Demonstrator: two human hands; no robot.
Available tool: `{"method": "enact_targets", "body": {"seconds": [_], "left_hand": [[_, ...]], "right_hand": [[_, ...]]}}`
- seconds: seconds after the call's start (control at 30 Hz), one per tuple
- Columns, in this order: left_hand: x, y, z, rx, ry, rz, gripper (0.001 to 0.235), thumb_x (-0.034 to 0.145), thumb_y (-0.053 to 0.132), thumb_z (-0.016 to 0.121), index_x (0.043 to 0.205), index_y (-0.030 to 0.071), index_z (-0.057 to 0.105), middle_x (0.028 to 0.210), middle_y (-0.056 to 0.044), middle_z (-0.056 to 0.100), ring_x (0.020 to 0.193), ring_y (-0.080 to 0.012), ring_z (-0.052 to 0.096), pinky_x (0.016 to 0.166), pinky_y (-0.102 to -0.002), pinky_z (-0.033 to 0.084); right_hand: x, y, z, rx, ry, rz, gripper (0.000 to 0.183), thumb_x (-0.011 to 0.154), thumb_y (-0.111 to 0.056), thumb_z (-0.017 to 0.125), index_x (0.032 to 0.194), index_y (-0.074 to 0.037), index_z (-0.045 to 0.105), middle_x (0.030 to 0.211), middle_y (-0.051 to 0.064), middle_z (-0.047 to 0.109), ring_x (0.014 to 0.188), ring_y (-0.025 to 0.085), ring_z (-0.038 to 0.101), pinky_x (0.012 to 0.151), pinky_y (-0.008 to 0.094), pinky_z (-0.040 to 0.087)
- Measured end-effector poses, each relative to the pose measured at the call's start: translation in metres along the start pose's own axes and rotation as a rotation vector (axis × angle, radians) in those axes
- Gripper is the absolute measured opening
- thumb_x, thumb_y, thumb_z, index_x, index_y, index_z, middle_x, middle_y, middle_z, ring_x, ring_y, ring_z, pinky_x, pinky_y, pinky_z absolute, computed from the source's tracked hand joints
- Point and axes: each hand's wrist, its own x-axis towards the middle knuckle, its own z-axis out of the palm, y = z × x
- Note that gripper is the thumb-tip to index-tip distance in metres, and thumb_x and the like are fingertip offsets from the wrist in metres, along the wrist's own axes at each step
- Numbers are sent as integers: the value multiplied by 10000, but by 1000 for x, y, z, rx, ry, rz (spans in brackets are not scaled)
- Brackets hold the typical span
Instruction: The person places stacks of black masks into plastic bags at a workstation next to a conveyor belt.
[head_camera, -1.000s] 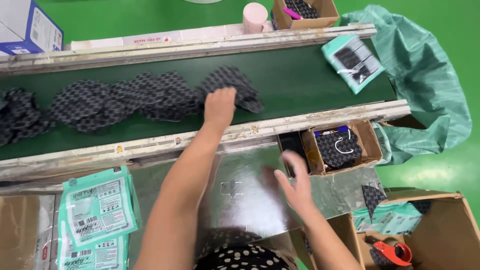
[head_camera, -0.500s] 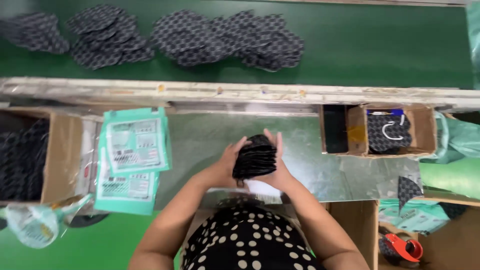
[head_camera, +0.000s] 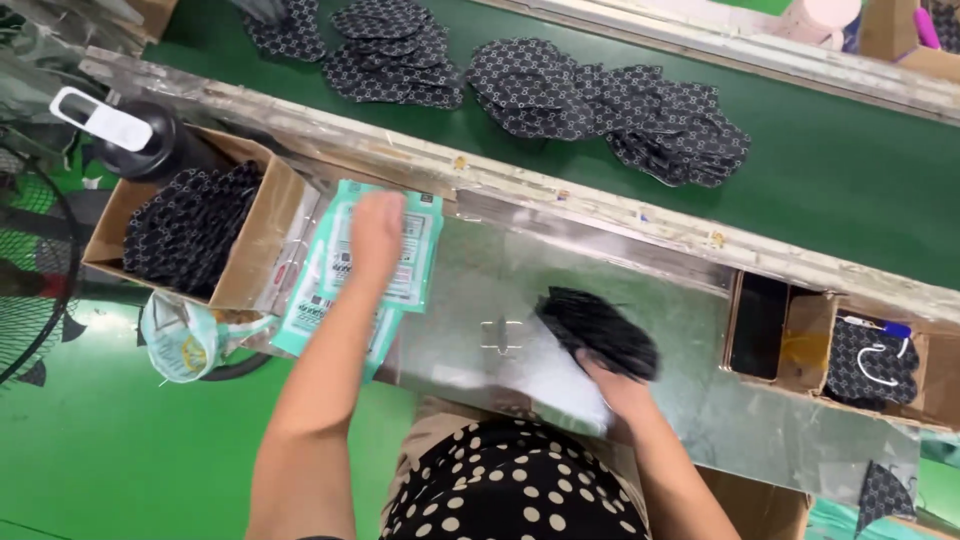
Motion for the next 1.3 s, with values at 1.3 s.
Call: {"method": "enact_targets", "body": {"seconds": [1.3], "left_hand": [[29,-46,-9,49,-304,-57,118,903,168,688,936,65,641,983,-191,668,995,-416,631,865,-506,506]], "right_hand": [[1,-40,-12,-421,266,-104,507,856,-207,750,1327,-135,576,1292,95,700,1176,252,598,1070,339,431]]}}
